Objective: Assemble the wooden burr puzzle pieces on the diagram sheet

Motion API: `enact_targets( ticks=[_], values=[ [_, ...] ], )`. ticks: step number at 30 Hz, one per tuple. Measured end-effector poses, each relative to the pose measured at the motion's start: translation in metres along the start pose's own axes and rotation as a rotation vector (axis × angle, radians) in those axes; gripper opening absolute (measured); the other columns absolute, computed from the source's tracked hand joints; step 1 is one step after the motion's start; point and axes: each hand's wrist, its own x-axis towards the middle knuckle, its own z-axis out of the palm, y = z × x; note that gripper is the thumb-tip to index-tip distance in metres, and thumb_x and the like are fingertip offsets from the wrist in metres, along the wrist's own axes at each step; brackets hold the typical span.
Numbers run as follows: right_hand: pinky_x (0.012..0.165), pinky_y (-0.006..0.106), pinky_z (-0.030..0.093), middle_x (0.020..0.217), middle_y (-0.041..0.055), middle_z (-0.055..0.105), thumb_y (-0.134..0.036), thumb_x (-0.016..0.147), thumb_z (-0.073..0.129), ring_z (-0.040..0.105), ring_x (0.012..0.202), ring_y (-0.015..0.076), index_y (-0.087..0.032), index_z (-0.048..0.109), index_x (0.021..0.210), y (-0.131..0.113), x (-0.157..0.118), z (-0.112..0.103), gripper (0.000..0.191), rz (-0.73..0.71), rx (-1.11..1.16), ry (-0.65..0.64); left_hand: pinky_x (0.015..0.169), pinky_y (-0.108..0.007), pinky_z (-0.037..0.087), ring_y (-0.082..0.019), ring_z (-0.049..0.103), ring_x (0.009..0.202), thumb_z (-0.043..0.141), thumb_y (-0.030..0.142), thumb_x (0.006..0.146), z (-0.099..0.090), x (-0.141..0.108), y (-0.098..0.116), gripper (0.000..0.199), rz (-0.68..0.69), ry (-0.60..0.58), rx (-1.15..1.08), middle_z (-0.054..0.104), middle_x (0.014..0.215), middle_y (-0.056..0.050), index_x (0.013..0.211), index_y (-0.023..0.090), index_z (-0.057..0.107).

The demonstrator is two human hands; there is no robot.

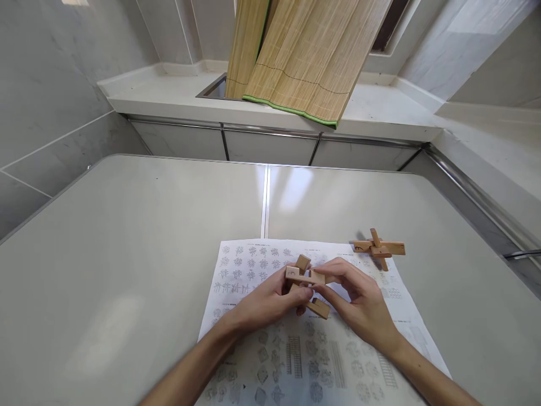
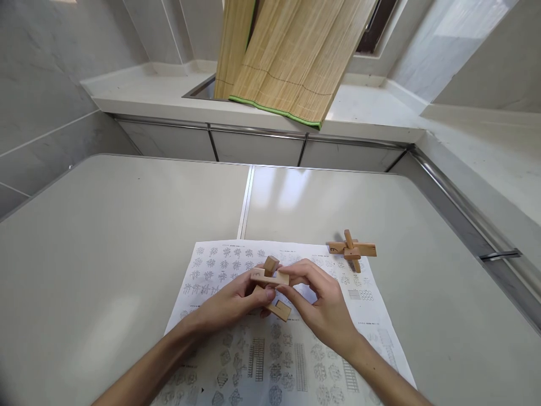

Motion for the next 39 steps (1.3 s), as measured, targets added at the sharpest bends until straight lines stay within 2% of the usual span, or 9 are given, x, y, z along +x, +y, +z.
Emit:
enact_targets(
  ticks=[6, 10, 14, 20, 27, 30, 36, 39],
  values=[
    [0.08, 0.039, 0.063, 0.104, 0.0063, 0.072, -0.02, 0.097, 0.073, 0.072, 0.097, 0.0233, -0.028, 0.072, 0.112, 0.002, -0.003, 0.004, 0.017, -0.117, -0.037, 0.055, 0.077, -0.032, 0.037, -0.017, 0.048, 0.08, 0.061, 0.053, 0.098, 0.002, -0.002, 0.002, 0.034, -0.09, 0.052, 0.043, 0.052, 0.084, 0.002, 0.093, 0.021, 0.051],
    [0.08, 0.04, 0.063, 0.103, 0.0072, 0.073, -0.016, 0.096, 0.074, 0.073, 0.097, 0.0248, -0.027, 0.073, 0.11, 0.002, -0.004, 0.005, 0.018, -0.19, -0.143, 0.095, 0.073, -0.031, 0.035, -0.016, 0.041, 0.077, 0.06, 0.052, 0.098, 0.005, -0.002, -0.002, 0.034, -0.078, 0.054, 0.059, 0.046, 0.083, 0.003, 0.09, 0.022, 0.047],
    [0.074, 0.038, 0.063, 0.099, 0.0068, 0.072, -0.016, 0.095, 0.074, 0.074, 0.09, 0.0235, -0.025, 0.072, 0.106, -0.001, -0.004, 0.006, 0.015, -0.187, -0.174, 0.115, 0.071, -0.03, 0.034, -0.015, 0.035, 0.076, 0.058, 0.051, 0.1, 0.009, -0.001, -0.012, 0.033, -0.073, 0.072, 0.089, 0.038, 0.084, 0.004, 0.094, 0.022, 0.044],
    [0.068, 0.036, 0.063, 0.096, 0.0056, 0.071, -0.015, 0.095, 0.074, 0.074, 0.079, 0.0217, -0.026, 0.074, 0.106, -0.005, -0.004, 0.004, 0.016, -0.228, -0.214, 0.141, 0.079, -0.032, 0.04, -0.016, 0.04, 0.082, 0.058, 0.055, 0.101, 0.013, -0.002, -0.018, 0.036, -0.021, 0.085, 0.083, 0.042, 0.089, 0.002, 0.112, 0.022, 0.051],
    [0.067, 0.037, 0.064, 0.094, 0.0057, 0.071, -0.02, 0.095, 0.076, 0.073, 0.075, 0.0214, -0.026, 0.073, 0.103, -0.007, -0.005, 0.003, 0.011, -0.1, -0.128, 0.134, 0.082, -0.034, 0.043, -0.018, 0.047, 0.085, 0.056, 0.057, 0.102, 0.018, -0.003, -0.013, 0.045, -0.018, 0.099, 0.08, 0.05, 0.094, -0.001, 0.129, 0.022, 0.05],
    [0.066, 0.037, 0.064, 0.092, 0.0055, 0.069, -0.02, 0.095, 0.075, 0.072, 0.076, 0.0214, -0.026, 0.073, 0.102, -0.005, -0.005, 0.004, 0.009, -0.075, -0.115, 0.136, 0.081, -0.034, 0.045, -0.019, 0.049, 0.085, 0.057, 0.055, 0.102, 0.019, -0.002, -0.011, 0.044, 0.001, 0.112, 0.074, 0.053, 0.095, -0.002, 0.129, 0.022, 0.051],
    [0.07, 0.038, 0.065, 0.097, 0.006, 0.069, -0.017, 0.097, 0.073, 0.073, 0.076, 0.0205, -0.026, 0.071, 0.106, -0.004, -0.005, 0.005, 0.013, -0.165, -0.228, 0.166, 0.087, -0.035, 0.045, -0.02, 0.052, 0.093, 0.062, 0.05, 0.101, 0.018, 0.0, -0.01, 0.04, -0.008, 0.125, 0.021, 0.056, 0.101, -0.003, 0.127, 0.021, 0.054],
    [0.07, 0.037, 0.064, 0.097, 0.0058, 0.069, -0.018, 0.097, 0.073, 0.072, 0.076, 0.02, -0.026, 0.07, 0.105, -0.002, -0.004, 0.005, 0.012, -0.16, -0.224, 0.164, 0.089, -0.035, 0.044, -0.021, 0.053, 0.096, 0.064, 0.048, 0.1, 0.018, 0.0, -0.011, 0.037, 0.0, 0.137, -0.003, 0.057, 0.102, -0.004, 0.123, 0.019, 0.056]
  ],
)
